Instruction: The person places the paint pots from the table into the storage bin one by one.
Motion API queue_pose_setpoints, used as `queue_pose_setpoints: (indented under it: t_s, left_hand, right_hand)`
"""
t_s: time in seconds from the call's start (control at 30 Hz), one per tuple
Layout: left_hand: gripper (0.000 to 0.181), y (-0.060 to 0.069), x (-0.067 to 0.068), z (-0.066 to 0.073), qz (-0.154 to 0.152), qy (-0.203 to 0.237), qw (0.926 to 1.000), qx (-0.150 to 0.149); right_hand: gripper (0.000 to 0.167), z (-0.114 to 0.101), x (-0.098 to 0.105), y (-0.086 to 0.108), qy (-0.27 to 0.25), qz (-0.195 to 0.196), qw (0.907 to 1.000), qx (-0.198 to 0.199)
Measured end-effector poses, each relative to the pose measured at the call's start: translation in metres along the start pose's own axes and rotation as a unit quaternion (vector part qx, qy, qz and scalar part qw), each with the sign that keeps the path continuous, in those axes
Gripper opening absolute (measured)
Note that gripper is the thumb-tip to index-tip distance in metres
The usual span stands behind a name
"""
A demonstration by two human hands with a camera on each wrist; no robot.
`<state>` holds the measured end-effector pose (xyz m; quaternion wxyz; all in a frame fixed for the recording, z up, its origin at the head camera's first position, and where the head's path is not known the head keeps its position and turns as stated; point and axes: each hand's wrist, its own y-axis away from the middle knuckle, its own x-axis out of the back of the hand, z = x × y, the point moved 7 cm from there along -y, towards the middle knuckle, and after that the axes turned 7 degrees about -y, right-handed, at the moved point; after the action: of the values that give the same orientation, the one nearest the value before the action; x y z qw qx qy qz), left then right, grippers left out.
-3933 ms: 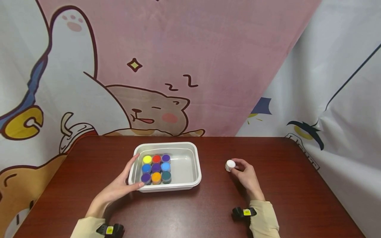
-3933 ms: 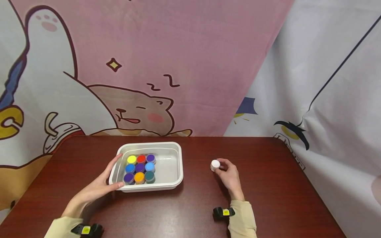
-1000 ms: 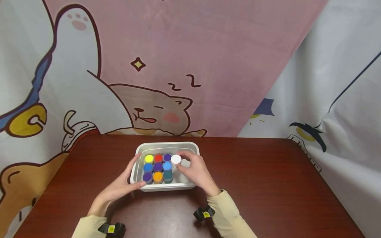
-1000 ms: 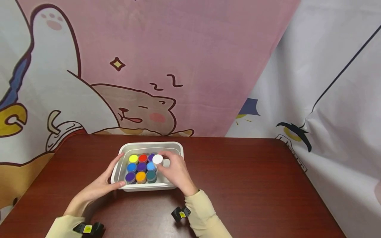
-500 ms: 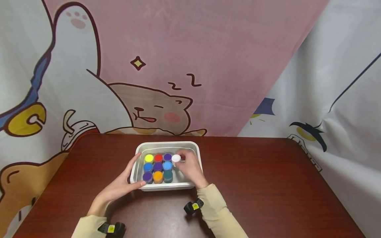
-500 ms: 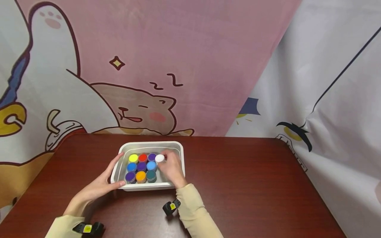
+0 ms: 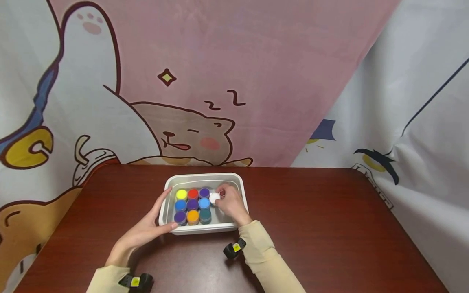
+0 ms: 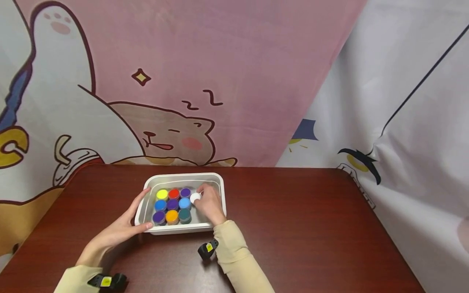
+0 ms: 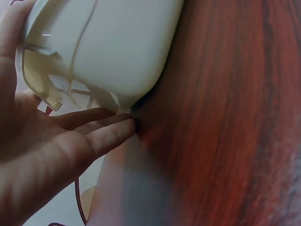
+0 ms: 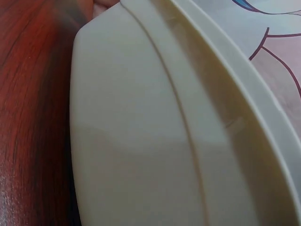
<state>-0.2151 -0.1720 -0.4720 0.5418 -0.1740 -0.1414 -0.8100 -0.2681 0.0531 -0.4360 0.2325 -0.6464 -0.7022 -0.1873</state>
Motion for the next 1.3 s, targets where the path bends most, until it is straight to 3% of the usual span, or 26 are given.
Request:
queue_pose_setpoints:
  t_s: [0.3, 0.4, 0.53, 0.7, 0.83, 1.17, 1.3]
  left_hand:
    - [0.098, -0.001, -0.003, -0.001, -0.003, 0.003, 1.0000, -0.001]
    - [0.098, -0.002, -0.005, 0.000, -0.004, 0.003, 1.0000, -0.002]
    - [0.098, -0.001, -0.006, 0.000, -0.008, 0.008, 0.9999, -0.001]
    - [0.098, 0.001, -0.006, -0.001, -0.009, 0.009, 0.9999, 0.001]
    - [0.097, 0.000, -0.004, -0.001, -0.005, 0.005, 1.0000, 0.003]
    - [0.107, 0.001, 0.002, -0.004, 0.017, -0.026, 0.9995, -0.003]
    - [0.107, 0.003, 0.005, -0.004, 0.034, -0.046, 0.9984, -0.008]
  right_hand:
    - [0.030, 0.005, -0.003, 0.001, -0.010, -0.034, 0.9990, -0.028]
    - [0.035, 0.004, 0.000, 0.006, -0.010, -0.032, 0.9992, -0.020]
    - [0.038, -0.004, 0.009, 0.017, -0.034, -0.026, 0.9988, 0.025]
    - [0.033, -0.020, 0.024, 0.032, -0.078, -0.034, 0.9918, 0.096]
    - [0.032, -0.022, 0.039, 0.040, -0.082, -0.026, 0.9892, 0.119]
    - [0.028, 0.014, 0.091, 0.060, -0.072, 0.048, 0.9898, 0.113]
    - [0.027, 0.035, 0.114, 0.068, -0.038, 0.070, 0.9920, 0.098]
